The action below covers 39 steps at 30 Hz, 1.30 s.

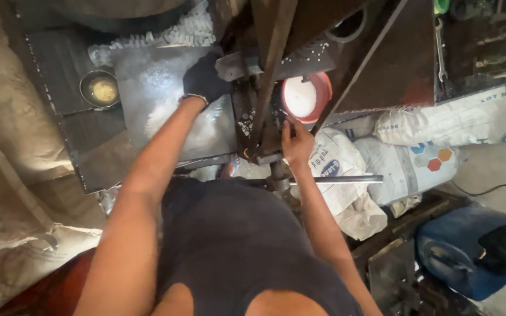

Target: The person operates a manual press machine, repeatedly placing small white objects into the press and using a lever to activate the mechanism. The person then removes the processed objects and places them on a metal tray.

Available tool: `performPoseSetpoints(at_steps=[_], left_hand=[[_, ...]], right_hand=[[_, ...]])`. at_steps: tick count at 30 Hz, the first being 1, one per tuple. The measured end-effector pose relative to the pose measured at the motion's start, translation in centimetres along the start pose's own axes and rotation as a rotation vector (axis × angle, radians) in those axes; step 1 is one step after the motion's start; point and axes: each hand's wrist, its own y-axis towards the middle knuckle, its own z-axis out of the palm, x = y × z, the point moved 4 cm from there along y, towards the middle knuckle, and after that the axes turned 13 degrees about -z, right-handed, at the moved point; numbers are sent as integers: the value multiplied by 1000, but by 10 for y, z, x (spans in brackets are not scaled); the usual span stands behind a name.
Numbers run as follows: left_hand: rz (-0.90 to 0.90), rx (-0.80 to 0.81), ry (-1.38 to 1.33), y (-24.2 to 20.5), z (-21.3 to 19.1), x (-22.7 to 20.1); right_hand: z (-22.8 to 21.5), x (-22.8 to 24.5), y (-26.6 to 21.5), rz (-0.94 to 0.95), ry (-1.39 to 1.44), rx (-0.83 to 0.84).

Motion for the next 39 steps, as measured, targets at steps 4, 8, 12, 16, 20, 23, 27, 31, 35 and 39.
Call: performPoseSetpoints(at_steps=[4,8,12,16,20,23,27,31,35,39], left_hand=[[170,-133,-276,-6,12,11],[-59,90,-803,-8,33,32],[-43,22,-669,-5,42,13],[-125,65,-489,5,50,-12],[13,-37,-336,14,64,-23],[53,-20,-412,21,81,-15],[332,-105,-382,32,93,4],[-193,377,-830,24,101,69],[-446,312,-1165,-39,66,129],[-516,243,-1186,-107,46,153]], right_hand=[[-1,2,7,31,-5,26],[-1,5,11,51,34,29],[-1,3,10,130,9,95],[3,1,15,244,-16,153],[1,6,13,153,-28,71],[-1,2,13,174,4,35],[-2,7,11,107,83,-17],[-33,11,-9,-98,95,-52],[-106,-10,-71,-502,31,-75],[-96,-83,-114,-575,-170,108]])
